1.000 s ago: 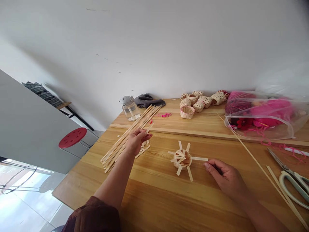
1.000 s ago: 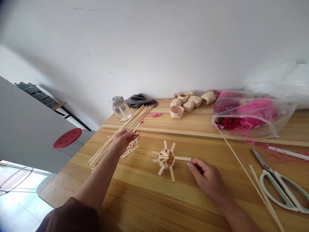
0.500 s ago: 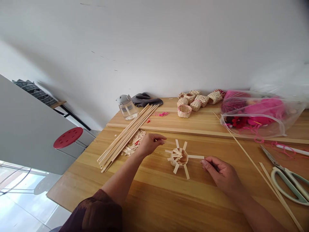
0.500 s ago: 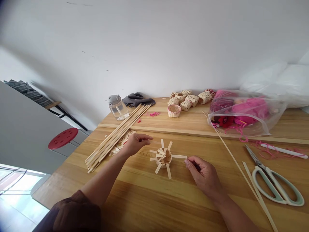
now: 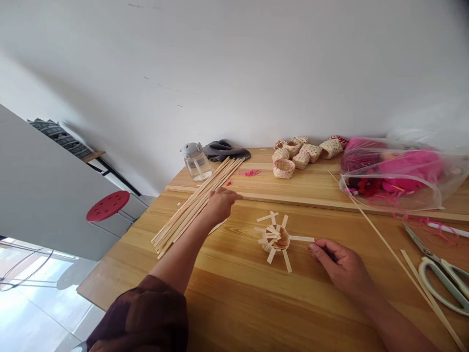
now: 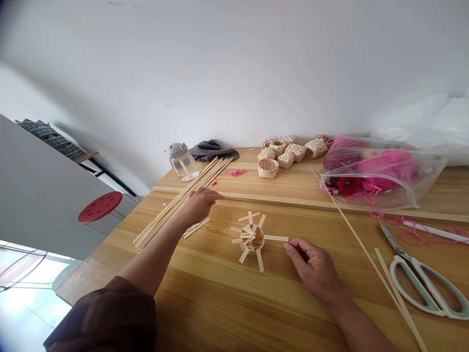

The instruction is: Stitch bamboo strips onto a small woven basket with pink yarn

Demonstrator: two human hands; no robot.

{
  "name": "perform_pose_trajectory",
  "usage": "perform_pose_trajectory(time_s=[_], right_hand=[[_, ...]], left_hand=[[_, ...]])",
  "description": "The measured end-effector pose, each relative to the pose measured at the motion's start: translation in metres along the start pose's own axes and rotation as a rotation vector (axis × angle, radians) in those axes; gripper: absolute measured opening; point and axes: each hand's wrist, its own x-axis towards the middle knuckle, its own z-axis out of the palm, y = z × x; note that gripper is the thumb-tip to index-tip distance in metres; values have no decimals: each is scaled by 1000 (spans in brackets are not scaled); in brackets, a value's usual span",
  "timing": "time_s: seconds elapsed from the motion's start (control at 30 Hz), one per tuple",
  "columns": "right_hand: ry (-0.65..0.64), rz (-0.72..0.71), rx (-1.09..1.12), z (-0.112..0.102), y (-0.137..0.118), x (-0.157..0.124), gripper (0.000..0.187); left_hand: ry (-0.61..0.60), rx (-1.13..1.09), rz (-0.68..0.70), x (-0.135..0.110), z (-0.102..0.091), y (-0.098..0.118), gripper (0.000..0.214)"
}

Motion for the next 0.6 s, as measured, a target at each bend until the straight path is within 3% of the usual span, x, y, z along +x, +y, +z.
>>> perform_pose_trajectory(time_s=[0.13,0.23,0.33,0.5,0.6], right_hand=[[-12,-14,14,-1,1,0,36],[-17,-6,14,-1,2,0,36],[-30,-1,7,-1,3,1,36],[-35,12,26,1,4,0,36],[-44,17,33,1,7,-1,34]], left_hand=[[-82,108,100,9,38,5,66],[-93,169,105,11,51,2,66],[-68,224,15,8,43,-15,63],[-6,278,-169,-15,10,-51,47],[78,276,-278,-36,-6,-56,28]])
